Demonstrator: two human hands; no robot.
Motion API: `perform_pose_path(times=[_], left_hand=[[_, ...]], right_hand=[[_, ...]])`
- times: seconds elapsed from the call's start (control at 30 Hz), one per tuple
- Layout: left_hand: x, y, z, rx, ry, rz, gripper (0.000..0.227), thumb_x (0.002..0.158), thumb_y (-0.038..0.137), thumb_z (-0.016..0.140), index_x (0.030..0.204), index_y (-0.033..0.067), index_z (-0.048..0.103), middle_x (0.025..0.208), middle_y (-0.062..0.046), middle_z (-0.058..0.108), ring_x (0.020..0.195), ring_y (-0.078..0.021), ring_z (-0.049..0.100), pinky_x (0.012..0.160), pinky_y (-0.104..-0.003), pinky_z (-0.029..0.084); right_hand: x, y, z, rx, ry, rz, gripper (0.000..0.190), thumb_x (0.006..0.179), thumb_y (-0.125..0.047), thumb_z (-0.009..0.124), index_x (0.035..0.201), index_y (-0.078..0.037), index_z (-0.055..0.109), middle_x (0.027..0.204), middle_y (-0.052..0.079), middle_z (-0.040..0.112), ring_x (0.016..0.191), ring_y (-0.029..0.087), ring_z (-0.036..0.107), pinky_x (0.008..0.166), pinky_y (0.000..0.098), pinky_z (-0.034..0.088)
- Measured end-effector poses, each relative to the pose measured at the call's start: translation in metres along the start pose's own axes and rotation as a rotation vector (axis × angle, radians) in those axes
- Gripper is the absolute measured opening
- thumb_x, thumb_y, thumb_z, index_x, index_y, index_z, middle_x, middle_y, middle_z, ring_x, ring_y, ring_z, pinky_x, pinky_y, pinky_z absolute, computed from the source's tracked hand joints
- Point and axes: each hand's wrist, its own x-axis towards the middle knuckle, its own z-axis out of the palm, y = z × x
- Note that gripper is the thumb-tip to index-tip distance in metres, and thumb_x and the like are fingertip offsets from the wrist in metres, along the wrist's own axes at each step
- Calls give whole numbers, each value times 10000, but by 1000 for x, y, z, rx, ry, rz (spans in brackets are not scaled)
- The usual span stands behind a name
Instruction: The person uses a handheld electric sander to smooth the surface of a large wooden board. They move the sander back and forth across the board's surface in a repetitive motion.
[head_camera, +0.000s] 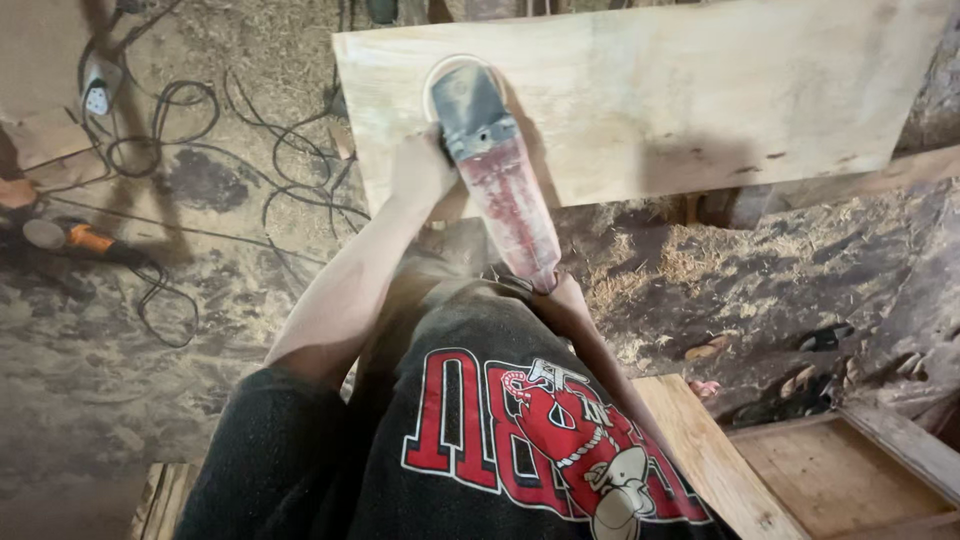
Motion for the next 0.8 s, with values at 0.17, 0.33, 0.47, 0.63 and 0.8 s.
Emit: perform_pose_path(times=[0.17,0.33,0.47,0.63,0.8], left_hand=[[21,32,52,105,-134,60,266,875,186,657,1070,6,669,828,-298,700,783,-482,692,702,-564,557],[48,69,96,248,-205,146,200,891,115,620,1060,14,657,861,-275,713,801,-454,707,716,-554,577],[66,100,118,198,-261,214,222,819,113,660,1017,13,661,862,-258,722,825,-443,711,745,-538,579],[82,130,129,139,-213,287,165,812,80,657,960,9,677,894,-265,723,863,-432,727,762,-532,587],[75,90,84,158,-220,113,186,814,114,656,947,-6,707,906,-267,720,879,-430,725,793,-533,583]], right_hand=[[17,50,-3,60,144,41,427,812,-346,754,1011,31,741,858,202,761,790,252,752,753,411,581],[27,80,-20,265,164,4,273,780,-226,750,915,7,709,696,96,696,590,195,659,547,366,523],[29,92,-31,406,165,-20,194,861,-202,704,791,-23,675,583,49,623,468,126,567,444,305,441],[43,110,-33,665,155,-213,139,869,-118,698,799,-8,649,616,3,610,509,107,562,465,304,430],[67,94,-29,343,109,-396,107,861,-138,718,875,-33,729,715,2,675,617,94,598,542,299,471]])
